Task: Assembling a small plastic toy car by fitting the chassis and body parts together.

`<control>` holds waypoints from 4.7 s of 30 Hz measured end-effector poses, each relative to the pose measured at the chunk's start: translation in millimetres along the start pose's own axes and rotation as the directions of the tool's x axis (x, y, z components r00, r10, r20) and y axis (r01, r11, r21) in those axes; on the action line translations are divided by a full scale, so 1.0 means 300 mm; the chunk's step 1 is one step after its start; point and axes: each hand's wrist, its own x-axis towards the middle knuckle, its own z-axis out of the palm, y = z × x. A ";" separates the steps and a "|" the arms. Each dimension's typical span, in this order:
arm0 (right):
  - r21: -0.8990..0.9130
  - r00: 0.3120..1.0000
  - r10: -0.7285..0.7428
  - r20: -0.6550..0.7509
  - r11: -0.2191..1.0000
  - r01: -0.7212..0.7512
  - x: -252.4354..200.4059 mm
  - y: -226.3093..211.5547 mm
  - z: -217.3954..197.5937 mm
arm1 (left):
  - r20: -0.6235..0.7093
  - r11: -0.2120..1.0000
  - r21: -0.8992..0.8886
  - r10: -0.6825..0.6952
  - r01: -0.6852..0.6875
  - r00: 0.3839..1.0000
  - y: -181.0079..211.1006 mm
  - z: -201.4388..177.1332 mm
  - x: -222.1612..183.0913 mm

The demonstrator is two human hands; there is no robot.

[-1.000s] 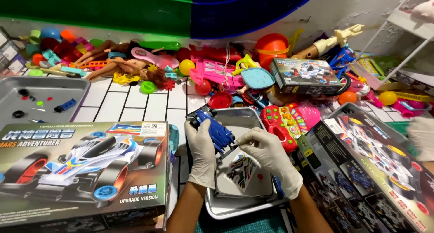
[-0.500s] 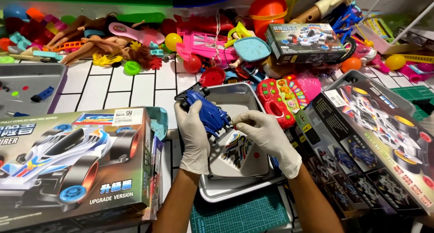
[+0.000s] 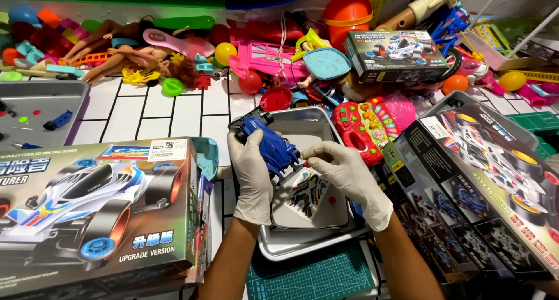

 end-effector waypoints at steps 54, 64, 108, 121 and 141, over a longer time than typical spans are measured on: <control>0.259 0.998 0.051 -0.029 0.965 -0.042 -0.011 0.013 -0.003 | 0.179 0.962 -0.235 -0.097 0.139 0.979 -0.145 -0.011 0.092; 0.255 0.999 0.041 0.033 0.966 -0.048 -0.010 0.095 0.001 | 0.145 0.987 -0.140 -0.057 0.078 0.988 -0.106 0.011 0.069; -0.631 0.584 -0.811 -0.030 0.468 0.618 -0.030 0.086 0.059 | -0.010 1.000 0.002 0.001 -0.001 1.000 -0.135 -0.019 0.078; -0.671 0.534 -0.845 0.006 0.393 0.629 -0.040 0.081 0.082 | -0.033 1.000 0.019 0.004 -0.003 0.999 -0.132 -0.011 0.079; -0.563 0.575 -0.818 0.017 0.467 0.681 -0.034 0.088 0.079 | -0.052 0.998 0.017 -0.063 0.064 0.997 -0.092 -0.003 0.073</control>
